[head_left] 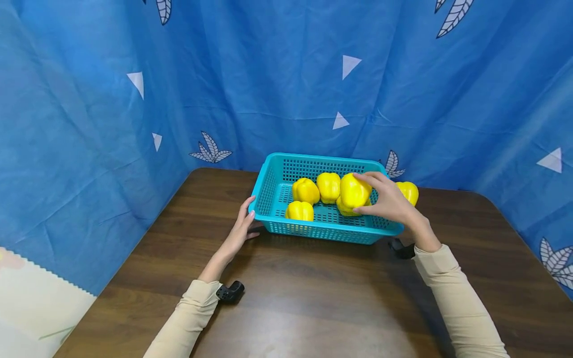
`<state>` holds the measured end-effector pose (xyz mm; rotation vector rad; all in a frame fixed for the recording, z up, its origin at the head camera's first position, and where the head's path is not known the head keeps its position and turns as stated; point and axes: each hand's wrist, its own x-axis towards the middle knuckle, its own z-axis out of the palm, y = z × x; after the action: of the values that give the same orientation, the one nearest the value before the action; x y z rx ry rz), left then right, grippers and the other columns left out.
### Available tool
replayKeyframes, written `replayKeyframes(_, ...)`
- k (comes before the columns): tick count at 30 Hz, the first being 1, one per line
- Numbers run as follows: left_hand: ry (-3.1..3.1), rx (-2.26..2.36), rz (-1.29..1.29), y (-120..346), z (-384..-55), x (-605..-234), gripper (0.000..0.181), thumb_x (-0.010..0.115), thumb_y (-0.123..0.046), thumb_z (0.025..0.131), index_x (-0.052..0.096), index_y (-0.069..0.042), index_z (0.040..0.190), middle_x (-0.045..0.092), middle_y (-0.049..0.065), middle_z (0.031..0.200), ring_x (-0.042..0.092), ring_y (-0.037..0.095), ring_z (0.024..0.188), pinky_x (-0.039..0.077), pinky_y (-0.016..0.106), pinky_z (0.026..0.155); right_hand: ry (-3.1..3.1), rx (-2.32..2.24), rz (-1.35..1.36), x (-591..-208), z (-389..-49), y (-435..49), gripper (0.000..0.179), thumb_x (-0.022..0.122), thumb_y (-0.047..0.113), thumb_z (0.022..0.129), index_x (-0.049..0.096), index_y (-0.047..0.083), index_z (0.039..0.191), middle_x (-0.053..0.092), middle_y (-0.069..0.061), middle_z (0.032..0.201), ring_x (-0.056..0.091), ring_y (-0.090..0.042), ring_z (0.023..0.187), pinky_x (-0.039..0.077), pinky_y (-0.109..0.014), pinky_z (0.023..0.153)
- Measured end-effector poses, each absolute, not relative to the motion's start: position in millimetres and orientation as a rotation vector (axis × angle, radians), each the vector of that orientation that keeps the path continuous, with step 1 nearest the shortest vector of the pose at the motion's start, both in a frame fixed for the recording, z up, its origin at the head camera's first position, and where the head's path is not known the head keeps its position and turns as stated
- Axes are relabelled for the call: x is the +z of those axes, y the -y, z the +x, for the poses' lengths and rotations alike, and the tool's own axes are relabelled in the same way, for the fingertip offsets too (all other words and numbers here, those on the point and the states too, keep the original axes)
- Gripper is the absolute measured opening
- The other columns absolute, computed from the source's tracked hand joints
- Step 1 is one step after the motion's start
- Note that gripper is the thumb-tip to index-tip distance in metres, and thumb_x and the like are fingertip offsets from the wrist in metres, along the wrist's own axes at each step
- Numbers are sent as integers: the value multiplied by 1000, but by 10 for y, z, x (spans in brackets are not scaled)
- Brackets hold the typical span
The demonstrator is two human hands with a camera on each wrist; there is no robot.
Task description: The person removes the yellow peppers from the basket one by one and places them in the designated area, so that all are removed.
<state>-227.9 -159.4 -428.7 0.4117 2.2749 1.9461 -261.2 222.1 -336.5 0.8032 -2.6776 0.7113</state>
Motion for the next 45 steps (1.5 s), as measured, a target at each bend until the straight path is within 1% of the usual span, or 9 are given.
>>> replayKeyframes(4, -2273, 1950, 411, 1606, -2281, -4287, 50, 23, -37, 102, 6, -32, 148, 6, 13, 156, 41, 46, 129, 37, 64, 100, 2594, 701, 751, -3292, -2585, -2449, 81, 83, 19, 68, 45, 9, 139, 46, -22, 133, 47, -38, 114, 47, -57, 87)
replayKeyframes(7, -2270, 1946, 403, 1611, -2288, -4289, 49, 23, -37, 102, 6, -33, 148, 7, 12, 155, 41, 45, 130, 37, 63, 100, 2544, 725, 699, -3237, -2563, -2624, 83, 84, 15, 66, 44, 11, 140, 45, -21, 134, 46, -35, 116, 49, -28, 94)
replayKeyframes(11, -2264, 1944, 400, 1611, -2288, -4287, 49, 23, -37, 102, 5, -32, 148, 7, 13, 156, 41, 45, 130, 37, 63, 101, 2502, 759, 626, -3184, -2526, -2867, 85, 83, 8, 66, 43, 11, 141, 44, -21, 136, 45, -35, 116, 25, 7, 85)
replayKeyframes(20, -2269, 1932, 428, 1614, -2283, -4270, 49, 22, -37, 102, 5, -34, 148, 8, 13, 155, 42, 45, 129, 37, 62, 101, 2562, 745, 433, -3280, -2542, -3478, 83, 80, 12, 70, 39, 11, 143, 40, -26, 138, 39, -43, 118, 20, 8, 78)
replayKeyframes(26, -2272, 1929, 444, 1613, -2266, -4261, 49, 20, -38, 102, 3, -33, 148, 4, 13, 156, 41, 46, 129, 37, 63, 101, 2647, 771, 323, -3523, -2606, -3840, 80, 77, 18, 75, 36, 8, 144, 41, -27, 138, 41, 1, 104, 24, 4, 72)
replayKeyframes(31, -2270, 1930, 444, 1600, -2252, -4265, 49, 20, -37, 102, 3, -32, 149, 3, 13, 156, 41, 46, 129, 37, 62, 102, 2729, 830, 262, -3737, -2658, -4017, 82, 73, 20, 81, 27, 5, 147, 35, -29, 142, 44, -3, 105, 25, 7, 70)
replayKeyframes(40, -2265, 1939, 421, 1584, -2267, -4274, 49, 22, -35, 103, 5, -33, 148, 6, 13, 155, 42, 45, 129, 37, 62, 101, 2860, 842, 241, -4081, -2799, -4130, 83, 70, 15, 82, 20, -6, 145, 19, -38, 146, 30, -55, 123, 46, -33, 93)
replayKeyframes(43, -2262, 1942, 414, 1584, -2267, -4276, 48, 21, -33, 103, 5, -33, 148, 6, 13, 155, 42, 46, 129, 37, 62, 101, 2875, 885, 215, -4146, -2828, -4143, 84, 68, 16, 84, 17, -4, 147, 8, -37, 149, 16, -59, 131, 27, -70, 95)
replayKeyframes(45, -2264, 1944, 412, 1587, -2267, -4272, 48, 21, -33, 103, 5, -33, 148, 7, 13, 155, 42, 46, 129, 37, 62, 101, 2871, 919, 198, -4169, -2842, -4143, 84, 67, 16, 85, 14, -3, 147, 5, -35, 151, 8, -58, 135, 17, -74, 99)
